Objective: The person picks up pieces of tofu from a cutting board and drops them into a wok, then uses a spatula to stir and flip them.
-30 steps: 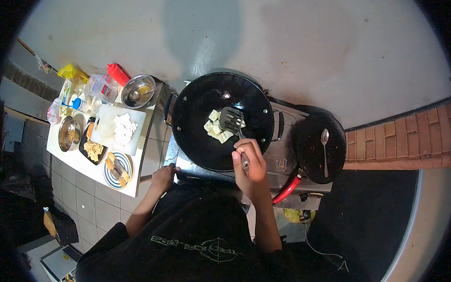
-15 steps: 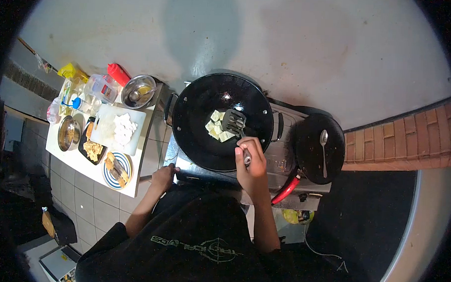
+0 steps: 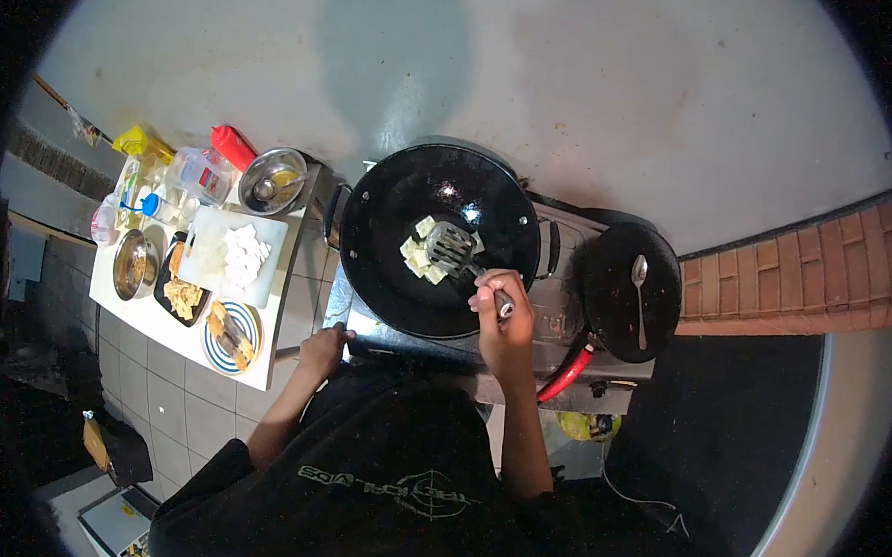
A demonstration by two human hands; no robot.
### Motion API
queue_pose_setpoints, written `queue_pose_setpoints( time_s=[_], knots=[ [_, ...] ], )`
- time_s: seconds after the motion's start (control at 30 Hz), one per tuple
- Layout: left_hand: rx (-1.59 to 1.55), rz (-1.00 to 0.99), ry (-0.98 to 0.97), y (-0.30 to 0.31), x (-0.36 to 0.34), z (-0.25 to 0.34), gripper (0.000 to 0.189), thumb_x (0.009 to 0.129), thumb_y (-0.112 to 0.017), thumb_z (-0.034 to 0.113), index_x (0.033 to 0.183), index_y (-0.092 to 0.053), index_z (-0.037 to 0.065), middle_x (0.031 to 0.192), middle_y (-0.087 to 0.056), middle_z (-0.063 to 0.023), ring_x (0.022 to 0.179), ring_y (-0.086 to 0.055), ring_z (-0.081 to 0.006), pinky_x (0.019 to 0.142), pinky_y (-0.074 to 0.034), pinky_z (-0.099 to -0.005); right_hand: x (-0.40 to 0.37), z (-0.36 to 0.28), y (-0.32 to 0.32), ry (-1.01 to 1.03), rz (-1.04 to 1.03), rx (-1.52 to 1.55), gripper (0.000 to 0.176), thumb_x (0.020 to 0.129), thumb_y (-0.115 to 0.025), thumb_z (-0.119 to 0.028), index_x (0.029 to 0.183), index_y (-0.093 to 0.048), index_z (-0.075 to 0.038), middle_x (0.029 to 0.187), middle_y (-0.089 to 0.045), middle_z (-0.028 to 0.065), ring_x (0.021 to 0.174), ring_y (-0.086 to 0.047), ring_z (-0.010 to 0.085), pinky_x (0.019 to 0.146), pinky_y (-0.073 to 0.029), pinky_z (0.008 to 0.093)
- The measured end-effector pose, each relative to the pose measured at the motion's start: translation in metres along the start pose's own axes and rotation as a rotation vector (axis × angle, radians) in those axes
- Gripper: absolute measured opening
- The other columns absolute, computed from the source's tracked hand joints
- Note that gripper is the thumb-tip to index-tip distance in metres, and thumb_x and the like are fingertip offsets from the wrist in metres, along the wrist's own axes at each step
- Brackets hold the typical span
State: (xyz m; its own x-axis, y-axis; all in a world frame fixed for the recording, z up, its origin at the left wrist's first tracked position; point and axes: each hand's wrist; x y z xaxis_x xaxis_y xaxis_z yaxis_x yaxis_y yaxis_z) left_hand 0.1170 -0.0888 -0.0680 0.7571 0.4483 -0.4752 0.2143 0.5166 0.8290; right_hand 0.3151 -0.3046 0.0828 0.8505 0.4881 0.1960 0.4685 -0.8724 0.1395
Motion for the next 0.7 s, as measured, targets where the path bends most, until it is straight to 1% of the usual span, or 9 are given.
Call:
queue_pose_setpoints(
  time_s=[0.17, 0.23, 0.3, 0.37, 0.47, 0.53, 0.7],
  knots=[
    [0.000, 0.004, -0.005, -0.001, 0.001, -0.001, 0.043, 0.102, -0.038, 0.045, 0.107, -0.057, 0.007, 0.094, -0.069, -0.0215, 0.092, -0.067, -0.0395, 0.076, -0.052, -0.0536, -0.002, -0.006, 0.002, 0.013, -0.035, 0.066, 0.006, 0.099, -0.048, -0.004, 0.094, -0.051, -0.001, 0.100, -0.055, 0.0105, 0.077, -0.059, 0.0132, 0.075, -0.049, 0.0268],
    [0.002, 0.009, -0.005, -0.003, 0.000, -0.001, 0.043, 0.102, -0.038, 0.044, 0.106, -0.057, 0.007, 0.093, -0.069, -0.0216, 0.092, -0.067, -0.0395, 0.076, -0.052, -0.0536, -0.004, -0.005, 0.000, 0.052, -0.054, 0.100, 0.004, 0.097, -0.051, -0.002, 0.096, -0.049, 0.001, 0.098, -0.056, 0.0098, 0.078, -0.057, 0.0122, 0.072, -0.050, 0.0269],
    [0.011, 0.091, -0.029, -0.005, 0.000, -0.001, 0.042, 0.100, -0.043, 0.043, 0.101, -0.060, 0.005, 0.086, -0.069, -0.0202, 0.084, -0.068, -0.0390, 0.073, -0.052, -0.0512, -0.006, -0.008, 0.000, 0.045, -0.075, 0.088, 0.004, 0.097, -0.051, -0.002, 0.096, -0.049, 0.001, 0.099, -0.056, 0.0101, 0.078, -0.058, 0.0123, 0.072, -0.050, 0.0270],
    [0.007, 0.083, -0.028, -0.004, 0.000, 0.000, 0.042, 0.100, -0.043, 0.043, 0.101, -0.060, 0.005, 0.086, -0.069, -0.0203, 0.084, -0.068, -0.0391, 0.074, -0.052, -0.0513, -0.006, -0.009, 0.000, 0.039, -0.094, 0.075, 0.004, 0.097, -0.051, -0.001, 0.096, -0.049, 0.001, 0.099, -0.056, 0.0104, 0.079, -0.058, 0.0124, 0.072, -0.050, 0.0270],
    [0.001, 0.069, -0.024, -0.001, -0.002, 0.002, 0.041, 0.100, -0.043, 0.042, 0.101, -0.060, 0.004, 0.086, -0.069, -0.0205, 0.085, -0.068, -0.0391, 0.074, -0.052, -0.0514, -0.007, -0.008, -0.001, 0.038, -0.066, 0.090, 0.004, 0.097, -0.052, -0.002, 0.095, -0.049, 0.001, 0.099, -0.055, 0.0101, 0.078, -0.057, 0.0126, 0.073, -0.050, 0.0267],
    [-0.002, 0.062, -0.024, 0.000, -0.002, 0.003, 0.041, 0.100, -0.043, 0.042, 0.101, -0.060, 0.004, 0.086, -0.069, -0.0206, 0.085, -0.068, -0.0391, 0.074, -0.052, -0.0514, -0.006, -0.010, -0.001, 0.069, -0.059, -0.013, 0.004, 0.096, -0.052, -0.001, 0.095, -0.049, 0.001, 0.099, -0.055, 0.0094, 0.078, -0.056, 0.0124, 0.073, -0.049, 0.0263],
    [0.002, 0.067, -0.027, -0.003, 0.000, 0.000, 0.041, 0.100, -0.043, 0.042, 0.100, -0.060, 0.004, 0.086, -0.069, -0.0210, 0.084, -0.068, -0.0394, 0.073, -0.052, -0.0515, -0.007, -0.014, -0.006, 0.038, -0.060, -0.048, 0.004, 0.095, -0.053, 0.000, 0.094, -0.049, 0.001, 0.096, -0.055, 0.0086, 0.081, -0.055, 0.0126, 0.072, -0.048, 0.0258]
  ],
)
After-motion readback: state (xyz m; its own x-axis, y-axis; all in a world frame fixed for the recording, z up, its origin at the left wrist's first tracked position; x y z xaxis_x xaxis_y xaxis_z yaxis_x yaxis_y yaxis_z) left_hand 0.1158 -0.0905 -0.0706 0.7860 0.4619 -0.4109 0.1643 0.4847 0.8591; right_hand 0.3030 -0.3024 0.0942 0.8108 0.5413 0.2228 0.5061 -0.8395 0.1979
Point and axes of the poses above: each hand's wrist, its own x-axis towards the middle knuckle, its own y-axis out of the back of the hand, z = x × y
